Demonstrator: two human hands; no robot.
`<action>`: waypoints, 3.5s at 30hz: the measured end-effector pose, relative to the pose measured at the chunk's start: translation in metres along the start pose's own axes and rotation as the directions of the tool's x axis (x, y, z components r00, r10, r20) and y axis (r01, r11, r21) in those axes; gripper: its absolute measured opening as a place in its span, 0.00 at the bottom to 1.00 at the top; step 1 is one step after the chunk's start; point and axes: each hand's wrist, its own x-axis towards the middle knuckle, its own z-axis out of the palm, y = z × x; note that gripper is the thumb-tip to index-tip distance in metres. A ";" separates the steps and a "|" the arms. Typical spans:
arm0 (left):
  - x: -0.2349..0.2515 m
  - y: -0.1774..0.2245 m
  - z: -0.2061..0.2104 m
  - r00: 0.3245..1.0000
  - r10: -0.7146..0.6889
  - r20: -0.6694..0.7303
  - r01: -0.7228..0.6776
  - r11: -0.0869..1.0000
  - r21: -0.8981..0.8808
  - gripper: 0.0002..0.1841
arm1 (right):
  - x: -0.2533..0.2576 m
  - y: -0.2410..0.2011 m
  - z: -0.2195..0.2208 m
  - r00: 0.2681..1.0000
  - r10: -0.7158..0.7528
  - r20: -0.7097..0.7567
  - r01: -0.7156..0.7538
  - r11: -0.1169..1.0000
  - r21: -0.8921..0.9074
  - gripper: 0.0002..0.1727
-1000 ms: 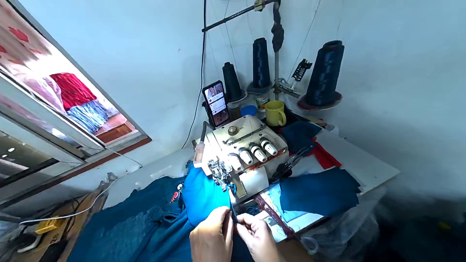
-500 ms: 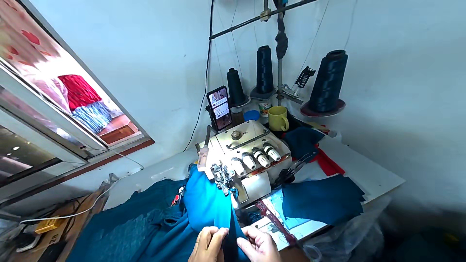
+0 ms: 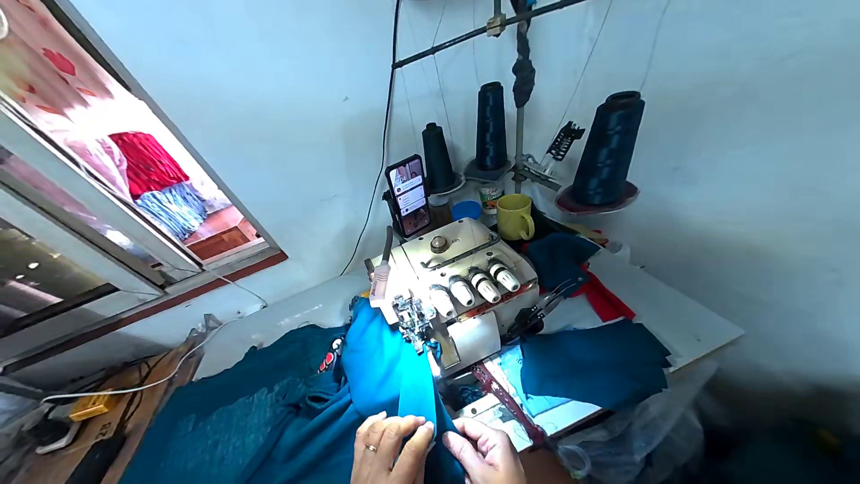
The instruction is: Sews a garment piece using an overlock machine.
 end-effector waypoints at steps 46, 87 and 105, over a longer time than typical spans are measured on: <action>0.034 -0.036 0.036 0.987 -0.156 0.033 0.155 0.987 0.043 0.18 | 0.042 0.009 0.038 0.989 -0.125 -0.084 0.130 0.990 0.057 0.09; -0.050 0.016 0.021 0.938 -0.342 -0.053 0.320 0.916 -0.244 0.12 | 0.033 0.013 0.036 0.972 -0.226 0.072 0.233 0.967 -0.108 0.09; -0.013 -0.008 0.032 0.968 -0.185 0.167 0.213 0.963 -0.164 0.11 | 0.036 0.037 -0.016 0.886 -0.386 -0.258 0.315 0.908 -0.277 0.13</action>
